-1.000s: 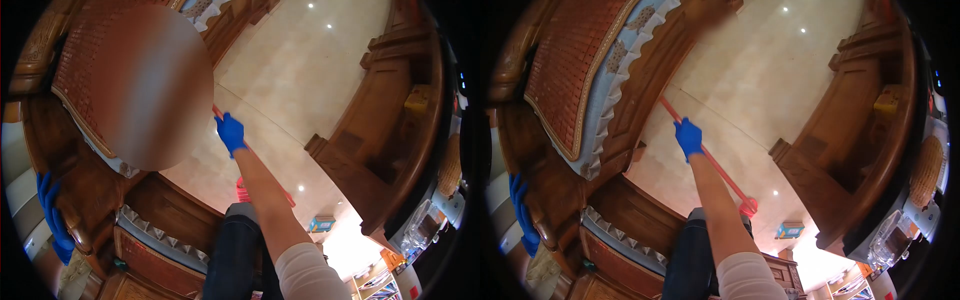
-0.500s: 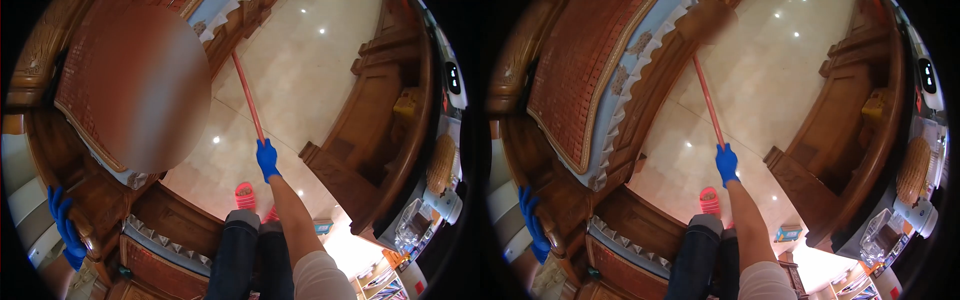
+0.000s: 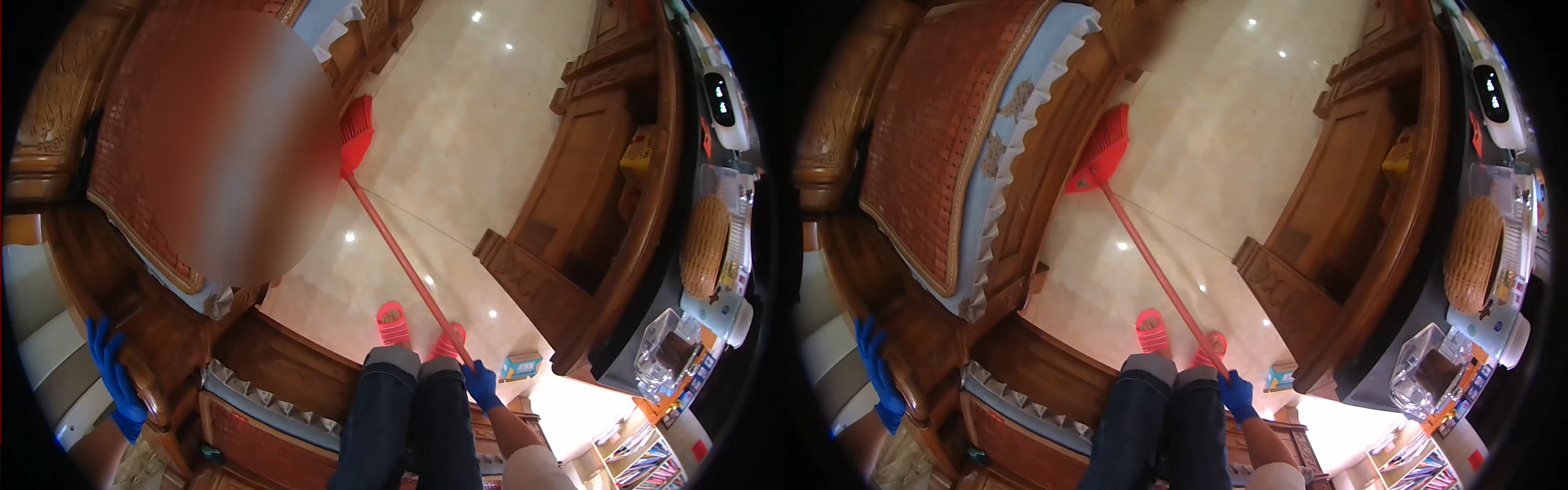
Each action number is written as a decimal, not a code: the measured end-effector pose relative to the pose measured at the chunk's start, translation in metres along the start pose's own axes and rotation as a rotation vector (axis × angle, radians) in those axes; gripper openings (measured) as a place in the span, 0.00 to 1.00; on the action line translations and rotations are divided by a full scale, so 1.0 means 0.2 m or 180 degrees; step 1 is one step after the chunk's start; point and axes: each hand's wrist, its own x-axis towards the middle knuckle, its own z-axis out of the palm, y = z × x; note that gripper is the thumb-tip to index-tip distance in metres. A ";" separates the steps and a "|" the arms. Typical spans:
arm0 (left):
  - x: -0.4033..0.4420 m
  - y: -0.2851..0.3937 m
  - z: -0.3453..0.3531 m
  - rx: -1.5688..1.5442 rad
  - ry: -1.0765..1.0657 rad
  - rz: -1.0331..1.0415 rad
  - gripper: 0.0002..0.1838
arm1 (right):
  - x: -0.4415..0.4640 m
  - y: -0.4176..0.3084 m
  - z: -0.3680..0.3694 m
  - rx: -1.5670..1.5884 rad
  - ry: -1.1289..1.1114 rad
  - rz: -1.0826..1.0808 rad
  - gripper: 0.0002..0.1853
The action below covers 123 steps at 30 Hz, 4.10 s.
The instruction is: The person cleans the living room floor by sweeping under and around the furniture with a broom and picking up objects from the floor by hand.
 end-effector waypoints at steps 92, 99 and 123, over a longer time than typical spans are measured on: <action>-0.11 -0.14 0.02 -0.0011 0.0034 -0.0287 0.25 | 1.94 -2.39 0.63 0.1077 0.0509 -0.1816 0.14; -0.12 -0.16 0.02 -0.0063 0.0010 -0.0253 0.24 | 1.90 -2.34 0.47 0.1082 0.0616 -0.1521 0.19; -0.08 -0.07 0.04 -0.0403 0.0277 -0.0008 0.22 | 1.36 -1.48 0.43 0.1610 0.1285 -0.0915 0.14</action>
